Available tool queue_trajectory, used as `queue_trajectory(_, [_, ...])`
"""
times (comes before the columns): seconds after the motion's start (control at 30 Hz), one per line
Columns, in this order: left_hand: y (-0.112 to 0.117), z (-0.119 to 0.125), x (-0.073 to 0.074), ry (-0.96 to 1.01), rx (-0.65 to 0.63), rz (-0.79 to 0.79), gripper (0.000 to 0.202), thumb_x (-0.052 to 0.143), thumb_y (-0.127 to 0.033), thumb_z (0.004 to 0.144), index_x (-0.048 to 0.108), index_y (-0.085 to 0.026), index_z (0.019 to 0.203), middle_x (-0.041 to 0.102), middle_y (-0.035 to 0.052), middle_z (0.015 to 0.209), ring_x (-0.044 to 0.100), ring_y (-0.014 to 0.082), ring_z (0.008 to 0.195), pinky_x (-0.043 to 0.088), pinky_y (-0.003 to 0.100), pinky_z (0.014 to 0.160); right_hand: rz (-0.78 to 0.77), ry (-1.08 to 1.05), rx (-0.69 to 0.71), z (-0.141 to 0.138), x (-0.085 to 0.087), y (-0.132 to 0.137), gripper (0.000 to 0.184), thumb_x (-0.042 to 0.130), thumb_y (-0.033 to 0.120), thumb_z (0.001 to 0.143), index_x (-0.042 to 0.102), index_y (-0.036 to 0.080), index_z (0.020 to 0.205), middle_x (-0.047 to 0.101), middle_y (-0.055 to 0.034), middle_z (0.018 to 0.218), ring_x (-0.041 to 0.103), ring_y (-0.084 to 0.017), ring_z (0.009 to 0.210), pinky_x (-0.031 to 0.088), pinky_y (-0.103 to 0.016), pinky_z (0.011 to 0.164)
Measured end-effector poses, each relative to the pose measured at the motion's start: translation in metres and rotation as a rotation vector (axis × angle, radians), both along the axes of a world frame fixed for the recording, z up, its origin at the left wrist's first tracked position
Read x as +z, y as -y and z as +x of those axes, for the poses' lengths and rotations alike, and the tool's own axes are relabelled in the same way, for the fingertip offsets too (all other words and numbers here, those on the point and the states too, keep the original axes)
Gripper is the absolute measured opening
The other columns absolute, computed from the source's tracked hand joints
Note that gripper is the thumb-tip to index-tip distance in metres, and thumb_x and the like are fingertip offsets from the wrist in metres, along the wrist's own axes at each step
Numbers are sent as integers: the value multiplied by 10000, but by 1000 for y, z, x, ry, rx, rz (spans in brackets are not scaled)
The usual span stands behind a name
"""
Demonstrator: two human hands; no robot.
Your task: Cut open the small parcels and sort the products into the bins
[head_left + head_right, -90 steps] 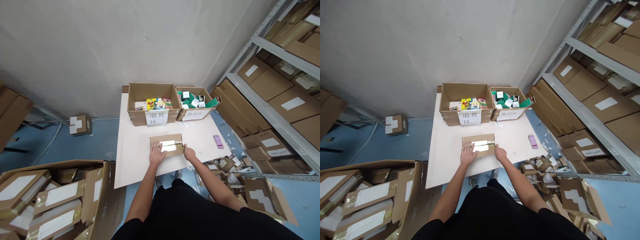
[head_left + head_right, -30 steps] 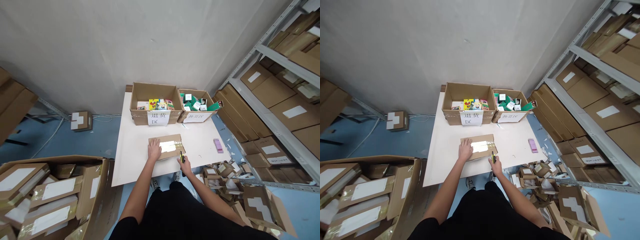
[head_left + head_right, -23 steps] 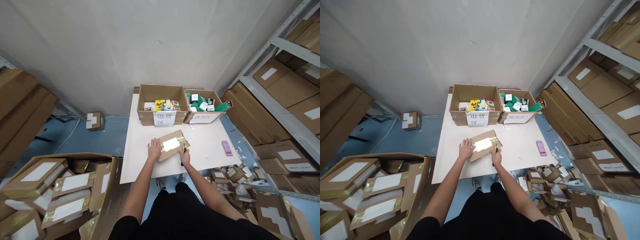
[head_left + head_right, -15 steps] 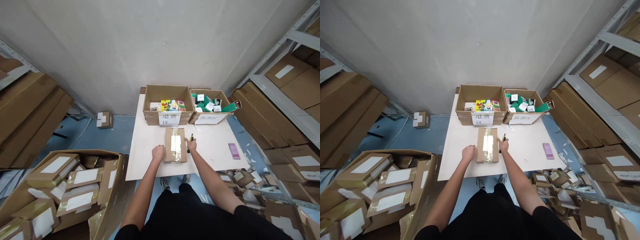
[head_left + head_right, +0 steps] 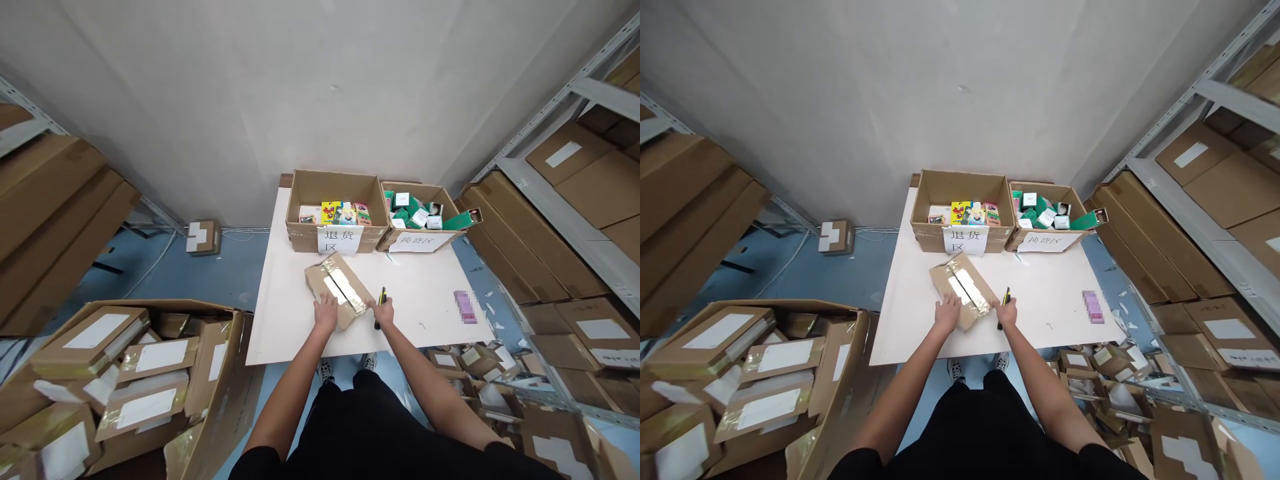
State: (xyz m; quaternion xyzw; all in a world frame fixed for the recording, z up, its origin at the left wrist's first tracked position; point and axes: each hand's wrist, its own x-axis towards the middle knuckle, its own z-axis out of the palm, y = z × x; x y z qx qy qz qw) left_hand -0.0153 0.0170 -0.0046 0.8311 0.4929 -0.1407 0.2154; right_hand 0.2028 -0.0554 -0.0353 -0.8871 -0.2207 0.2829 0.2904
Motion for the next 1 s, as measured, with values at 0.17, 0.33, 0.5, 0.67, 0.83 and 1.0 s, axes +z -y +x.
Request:
queue_trajectory(0.17, [11, 15, 13, 42, -70, 0, 434, 521, -238, 956, 725, -202, 1337, 733, 199, 1320, 571, 378, 1372, 330, 621, 1206, -65, 118, 29, 21, 34, -60, 527, 685, 573, 875, 534, 207, 1222, 760, -158, 1143, 739, -292, 1041, 552, -326, 849])
queue_trajectory(0.33, [24, 16, -5, 219, -30, 162, 653, 427, -483, 1041, 404, -254, 1652, 380, 104, 1721, 206, 339, 1632, 191, 574, 1307, 108, -65, -34, 20, 37, -24, 386, 412, 479, 1008, 456, 220, 1290, 720, 1, 818, 698, -191, 622, 538, -264, 654])
queue_trajectory(0.5, [30, 10, -26, 262, 0, 178, 709, 359, -554, 1050, 300, -270, 1696, 294, 49, 1762, 103, 309, 1661, 76, 560, 1343, 44, -121, 255, 26, 46, 28, 409, 542, 349, 949, 440, 228, 1327, 689, 57, 750, 607, -139, 478, 504, -242, 608])
queue_trajectory(0.67, [29, 14, -23, 257, 9, 167, 716, 370, -552, 1048, 296, -260, 1698, 272, 36, 1769, 75, 314, 1664, 56, 561, 1344, -159, 229, 560, 10, 65, 29, 438, 558, 300, 1010, 467, 241, 1434, 766, -56, 935, 712, -217, 784, 504, -286, 789])
queue_trajectory(0.83, [28, 15, -25, 277, 24, 145, 722, 363, -563, 1045, 277, -280, 1703, 258, 6, 1774, 41, 305, 1667, 27, 548, 1348, -382, 380, 660, -10, 77, 5, 411, 481, 198, 1022, 495, 240, 1430, 763, -127, 1046, 712, -279, 967, 481, -320, 819])
queue_trajectory(1.0, [28, 16, -25, 311, 53, 100, 740, 382, -568, 1029, 280, -279, 1703, 245, 4, 1777, 22, 321, 1666, 26, 569, 1346, -460, 383, 701, -16, 88, -2, 517, 557, 144, 939, 475, 208, 1446, 752, -174, 1072, 717, -305, 990, 494, -348, 806])
